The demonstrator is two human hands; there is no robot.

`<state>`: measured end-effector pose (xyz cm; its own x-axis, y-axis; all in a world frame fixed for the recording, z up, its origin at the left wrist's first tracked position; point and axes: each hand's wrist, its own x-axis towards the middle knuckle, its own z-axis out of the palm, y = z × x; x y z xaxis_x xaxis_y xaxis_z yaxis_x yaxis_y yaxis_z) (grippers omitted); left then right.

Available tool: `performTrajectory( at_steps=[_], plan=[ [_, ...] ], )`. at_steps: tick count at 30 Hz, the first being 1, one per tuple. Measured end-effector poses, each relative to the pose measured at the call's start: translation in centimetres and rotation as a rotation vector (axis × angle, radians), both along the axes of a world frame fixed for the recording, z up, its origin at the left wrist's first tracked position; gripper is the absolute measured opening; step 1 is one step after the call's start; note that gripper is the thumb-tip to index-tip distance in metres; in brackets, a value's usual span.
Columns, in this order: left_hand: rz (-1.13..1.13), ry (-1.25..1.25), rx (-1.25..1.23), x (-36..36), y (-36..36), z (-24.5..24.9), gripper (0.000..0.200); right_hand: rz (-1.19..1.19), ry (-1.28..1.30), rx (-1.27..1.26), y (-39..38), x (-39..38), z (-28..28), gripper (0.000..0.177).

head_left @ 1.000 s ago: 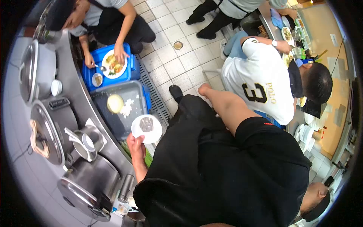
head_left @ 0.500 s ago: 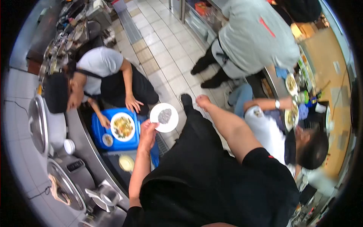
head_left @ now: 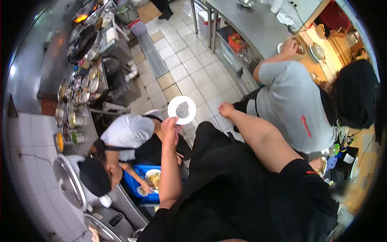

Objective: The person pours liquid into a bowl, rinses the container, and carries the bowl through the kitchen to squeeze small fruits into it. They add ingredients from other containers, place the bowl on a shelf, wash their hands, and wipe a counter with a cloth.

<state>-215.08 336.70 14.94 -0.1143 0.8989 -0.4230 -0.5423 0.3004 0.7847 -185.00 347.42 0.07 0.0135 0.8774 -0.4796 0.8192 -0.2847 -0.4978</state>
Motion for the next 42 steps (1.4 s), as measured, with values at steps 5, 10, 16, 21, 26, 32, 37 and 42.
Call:
performTrajectory(
  at_steps=[5,10,16,21,26,32,37,42],
  plan=[
    [0.118,-0.017,0.062,-5.0,12.3,1.5,0.022,0.3,-0.017,0.06,14.3,-3.2,-5.6,0.006],
    [0.094,0.043,0.074,-12.9,24.7,0.0,0.034,0.152,-0.071,-0.248,25.3,-5.7,3.0,0.001],
    [-0.005,0.109,0.046,-22.1,40.0,-2.0,0.028,-0.113,-0.271,-0.003,32.9,-3.0,2.8,0.009],
    [-0.051,0.086,0.103,-23.2,51.0,0.5,0.034,-0.499,0.157,0.097,35.1,-1.6,4.0,0.021],
    [-0.054,0.122,0.019,-25.8,62.6,-3.1,0.031,-0.538,0.242,0.038,45.0,-1.7,5.2,0.022],
    [-0.064,0.218,0.009,-25.1,76.8,-1.2,0.035,-0.37,0.221,0.468,70.0,-3.5,12.6,0.024],
    [-0.123,0.122,-0.042,-27.3,90.3,0.0,0.045,-0.68,-0.189,0.808,89.6,-2.8,16.3,0.035],
    [-0.169,0.086,-0.113,-27.0,103.1,1.5,0.04,-0.728,-0.341,0.542,95.1,-0.9,12.4,0.038]
  ],
)
